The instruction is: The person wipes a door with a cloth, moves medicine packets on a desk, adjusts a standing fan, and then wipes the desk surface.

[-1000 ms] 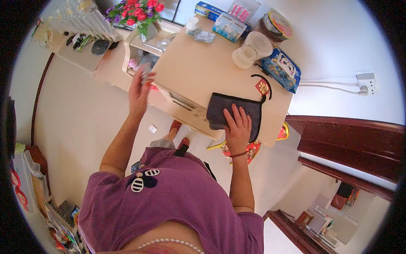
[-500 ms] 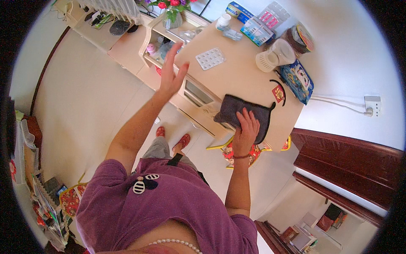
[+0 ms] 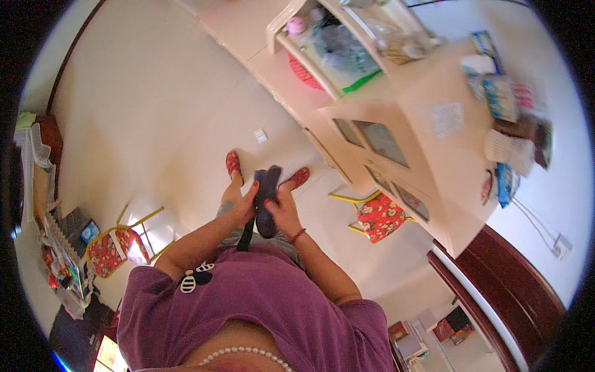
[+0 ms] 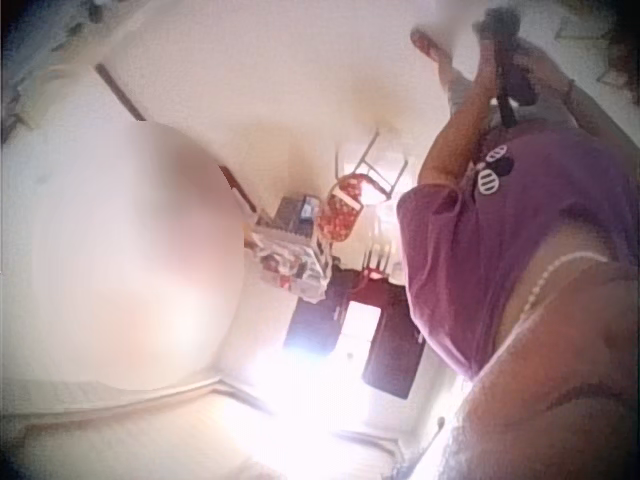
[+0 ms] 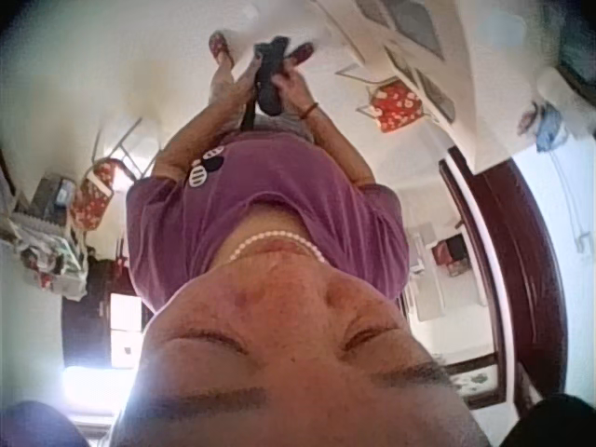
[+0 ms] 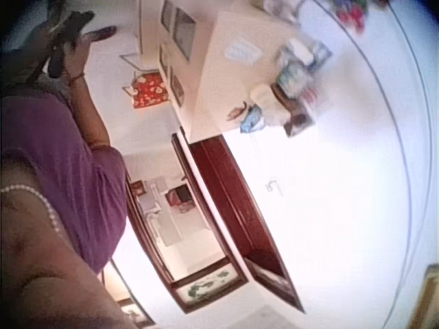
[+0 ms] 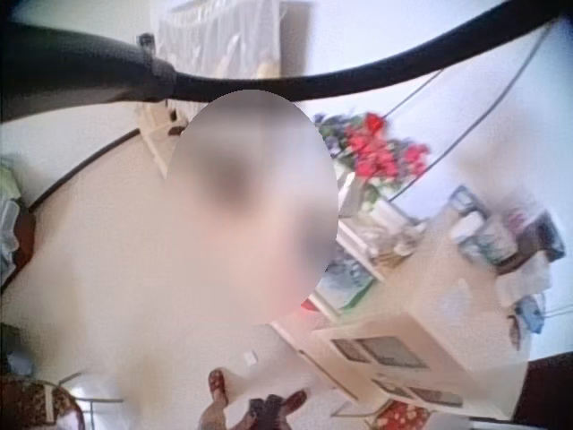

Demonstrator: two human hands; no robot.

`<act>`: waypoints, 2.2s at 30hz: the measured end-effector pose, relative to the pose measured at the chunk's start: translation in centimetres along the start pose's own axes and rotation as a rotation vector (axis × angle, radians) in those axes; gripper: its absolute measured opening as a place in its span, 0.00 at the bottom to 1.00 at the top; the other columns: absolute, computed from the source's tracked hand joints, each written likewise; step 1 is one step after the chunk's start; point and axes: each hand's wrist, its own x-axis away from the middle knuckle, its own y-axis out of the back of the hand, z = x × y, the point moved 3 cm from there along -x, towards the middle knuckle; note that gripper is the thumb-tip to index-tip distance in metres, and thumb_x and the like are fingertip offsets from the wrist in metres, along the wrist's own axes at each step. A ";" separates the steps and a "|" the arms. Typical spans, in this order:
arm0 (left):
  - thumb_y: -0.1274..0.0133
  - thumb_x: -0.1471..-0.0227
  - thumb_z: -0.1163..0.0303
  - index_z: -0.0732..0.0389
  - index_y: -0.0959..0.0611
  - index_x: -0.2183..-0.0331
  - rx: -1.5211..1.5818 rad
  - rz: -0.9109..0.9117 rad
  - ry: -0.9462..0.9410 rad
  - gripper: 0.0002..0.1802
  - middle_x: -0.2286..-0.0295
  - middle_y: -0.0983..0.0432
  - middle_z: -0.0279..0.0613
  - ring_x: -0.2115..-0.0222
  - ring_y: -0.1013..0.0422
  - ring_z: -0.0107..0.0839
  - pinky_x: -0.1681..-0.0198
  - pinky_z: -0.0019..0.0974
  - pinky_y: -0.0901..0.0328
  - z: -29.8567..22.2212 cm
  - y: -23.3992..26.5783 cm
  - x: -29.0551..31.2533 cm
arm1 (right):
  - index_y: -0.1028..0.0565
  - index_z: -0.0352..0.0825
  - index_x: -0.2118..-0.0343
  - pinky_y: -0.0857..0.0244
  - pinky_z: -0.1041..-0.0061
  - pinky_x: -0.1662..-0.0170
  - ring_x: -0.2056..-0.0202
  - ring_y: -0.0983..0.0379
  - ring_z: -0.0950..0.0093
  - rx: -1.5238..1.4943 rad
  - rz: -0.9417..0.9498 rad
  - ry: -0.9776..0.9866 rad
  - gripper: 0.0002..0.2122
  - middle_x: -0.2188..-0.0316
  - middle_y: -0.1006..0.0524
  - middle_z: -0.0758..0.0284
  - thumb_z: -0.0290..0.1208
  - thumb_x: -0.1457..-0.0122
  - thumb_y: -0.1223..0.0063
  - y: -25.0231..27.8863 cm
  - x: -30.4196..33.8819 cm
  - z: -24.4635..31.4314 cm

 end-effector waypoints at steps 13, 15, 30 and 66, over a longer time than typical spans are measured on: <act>0.46 0.55 0.63 0.67 0.27 0.60 -0.227 -0.801 -0.090 0.22 0.69 0.27 0.43 0.69 0.31 0.31 0.64 0.30 0.36 5.0 25.8 -2.8 | 0.28 0.36 0.69 0.35 0.73 0.68 0.71 0.28 0.69 0.865 -0.119 -0.266 0.10 0.73 0.24 0.64 0.37 0.50 0.50 4.7 -26.1 -18.7; 0.47 0.55 0.63 0.68 0.27 0.61 -0.336 -0.857 -0.131 0.22 0.68 0.27 0.44 0.67 0.32 0.30 0.62 0.29 0.37 8.7 29.5 -3.1 | 0.28 0.36 0.68 0.35 0.69 0.64 0.67 0.28 0.65 1.034 -0.128 -0.294 0.12 0.71 0.24 0.63 0.39 0.51 0.48 5.5 -29.3 -21.8; 0.48 0.55 0.60 0.69 0.33 0.56 -0.052 -1.043 -0.294 0.28 0.63 0.31 0.45 0.62 0.34 0.33 0.57 0.34 0.40 10.1 27.8 1.7 | 0.36 0.36 0.57 0.37 0.65 0.57 0.55 0.35 0.67 1.205 -0.476 -0.392 0.23 0.58 0.34 0.64 0.42 0.54 0.44 4.1 -44.6 -36.6; 0.54 0.50 0.53 0.65 0.33 0.59 -0.637 -0.608 -0.715 0.26 0.66 0.32 0.45 0.67 0.34 0.33 0.62 0.35 0.38 -8.2 2.8 1.6 | 0.34 0.36 0.53 0.47 0.68 0.50 0.56 0.38 0.63 0.639 -0.046 0.742 0.17 0.58 0.32 0.59 0.30 0.47 0.59 6.0 4.4 16.9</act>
